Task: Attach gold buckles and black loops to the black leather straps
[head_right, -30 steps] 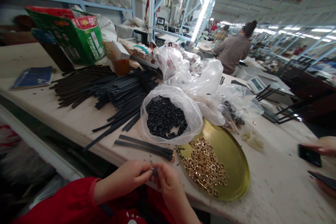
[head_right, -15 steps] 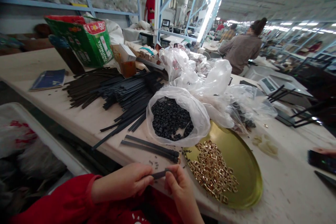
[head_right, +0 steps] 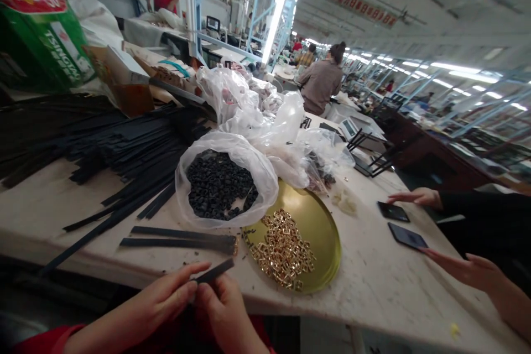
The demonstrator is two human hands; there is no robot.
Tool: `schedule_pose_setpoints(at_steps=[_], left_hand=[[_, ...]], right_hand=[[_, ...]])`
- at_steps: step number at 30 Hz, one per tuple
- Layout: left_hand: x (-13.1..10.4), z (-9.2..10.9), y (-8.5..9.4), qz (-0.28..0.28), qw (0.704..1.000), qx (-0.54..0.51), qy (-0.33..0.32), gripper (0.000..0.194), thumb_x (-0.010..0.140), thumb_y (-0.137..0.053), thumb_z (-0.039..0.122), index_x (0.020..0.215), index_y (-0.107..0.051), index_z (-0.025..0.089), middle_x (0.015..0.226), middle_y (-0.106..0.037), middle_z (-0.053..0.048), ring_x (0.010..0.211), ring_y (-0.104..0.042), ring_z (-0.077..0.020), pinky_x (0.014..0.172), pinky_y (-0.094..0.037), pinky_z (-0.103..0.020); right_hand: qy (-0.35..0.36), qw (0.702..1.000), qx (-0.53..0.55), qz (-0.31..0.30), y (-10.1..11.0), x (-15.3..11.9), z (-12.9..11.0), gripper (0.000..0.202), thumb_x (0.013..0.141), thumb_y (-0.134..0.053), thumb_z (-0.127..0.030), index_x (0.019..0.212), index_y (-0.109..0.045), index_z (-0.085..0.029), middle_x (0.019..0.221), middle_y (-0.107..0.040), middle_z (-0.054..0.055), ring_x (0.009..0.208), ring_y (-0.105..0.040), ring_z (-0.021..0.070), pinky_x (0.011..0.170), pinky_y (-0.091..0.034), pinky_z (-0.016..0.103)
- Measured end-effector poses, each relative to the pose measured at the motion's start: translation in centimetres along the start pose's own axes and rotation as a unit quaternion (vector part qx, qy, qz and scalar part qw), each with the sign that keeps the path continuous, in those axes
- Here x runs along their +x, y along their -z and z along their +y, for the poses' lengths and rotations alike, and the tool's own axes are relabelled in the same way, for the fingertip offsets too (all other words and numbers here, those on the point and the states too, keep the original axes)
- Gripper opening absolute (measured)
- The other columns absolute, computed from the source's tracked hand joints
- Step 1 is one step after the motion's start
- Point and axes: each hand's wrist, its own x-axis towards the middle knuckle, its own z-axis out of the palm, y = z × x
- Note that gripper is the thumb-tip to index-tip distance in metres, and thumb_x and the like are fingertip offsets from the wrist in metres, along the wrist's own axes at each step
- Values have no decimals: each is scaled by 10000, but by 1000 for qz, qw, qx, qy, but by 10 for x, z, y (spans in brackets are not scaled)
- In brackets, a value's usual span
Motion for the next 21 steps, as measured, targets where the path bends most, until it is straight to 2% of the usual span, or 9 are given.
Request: schedule_pose_setpoints(at_steps=[2, 4, 5, 8, 10, 12, 14, 18, 21], left_hand=[[6, -2, 1, 2, 1000, 9, -4, 347, 858, -361, 397, 1025, -563, 169, 971, -621, -43, 902, -547, -191, 825, -410, -256], [10, -1, 2, 18, 1000, 16, 5, 321, 849, -342, 400, 881, -563, 169, 781, -578, -2, 735, -521, -161, 683, -417, -226], [13, 0, 1, 27, 999, 18, 11, 312, 843, -334, 396, 842, -549, 170, 734, -545, 11, 691, -497, -151, 642, -406, -218], [17, 6, -4, 35, 999, 21, 16, 278, 821, -329, 388, 759, -502, 180, 683, -484, 28, 646, -455, -138, 601, -380, -209], [19, 10, -8, 35, 999, 26, 13, 266, 814, -331, 389, 728, -481, 187, 674, -473, 30, 641, -447, -138, 594, -374, -209], [18, 11, -10, 34, 999, 32, 13, 256, 808, -337, 389, 722, -475, 191, 665, -465, 32, 626, -442, -137, 574, -370, -208], [15, 11, -11, 28, 999, 32, 33, 241, 800, -336, 384, 722, -462, 194, 622, -443, 40, 565, -425, -129, 517, -353, -207], [11, 8, -11, 26, 997, 3, 69, 222, 795, -305, 354, 723, -436, 190, 580, -449, 49, 418, -372, -98, 435, -316, -213], [10, 12, -7, 59, 998, 2, 23, 224, 800, -312, 314, 759, -485, 178, 628, -495, 34, 461, -416, -106, 479, -343, -219]], right_hand=[[52, 977, -208, 21, 29, 7, -11, 218, 830, -489, -358, 848, -623, -186, 789, -627, 30, 731, -552, 161, 669, -415, 260], [54, 915, -386, 106, 66, 21, -24, 198, 845, -449, -297, 823, -609, -182, 766, -618, 34, 713, -553, 162, 654, -413, 257], [47, 871, -466, 149, 85, 30, -29, 186, 845, -437, -274, 838, -599, -182, 807, -619, 43, 738, -556, 167, 677, -411, 262], [30, 833, -513, 207, 129, 61, -37, 164, 819, -440, -199, 856, -593, -151, 924, -603, 114, 863, -545, 214, 762, -380, 309], [14, 829, -519, 207, 143, 78, -35, 92, 770, -510, -184, 780, -598, -156, 860, -609, 106, 829, -551, 219, 741, -371, 306], [3, 832, -518, 200, 146, 89, -31, 23, 716, -573, -161, 699, -587, -169, 793, -608, 81, 792, -552, 210, 718, -362, 294], [2, 840, -506, 198, 145, 93, -28, 59, 693, -585, -133, 654, -568, -174, 776, -600, 69, 788, -546, 202, 714, -352, 288], [16, 874, -445, 194, 140, 83, -32, 70, 709, -559, -153, 644, -546, -175, 751, -578, 51, 774, -529, 188, 700, -355, 282], [17, 919, -365, 146, 121, 63, -36, 157, 772, -516, -304, 690, -547, -173, 640, -548, 8, 639, -510, 156, 597, -380, 257]])
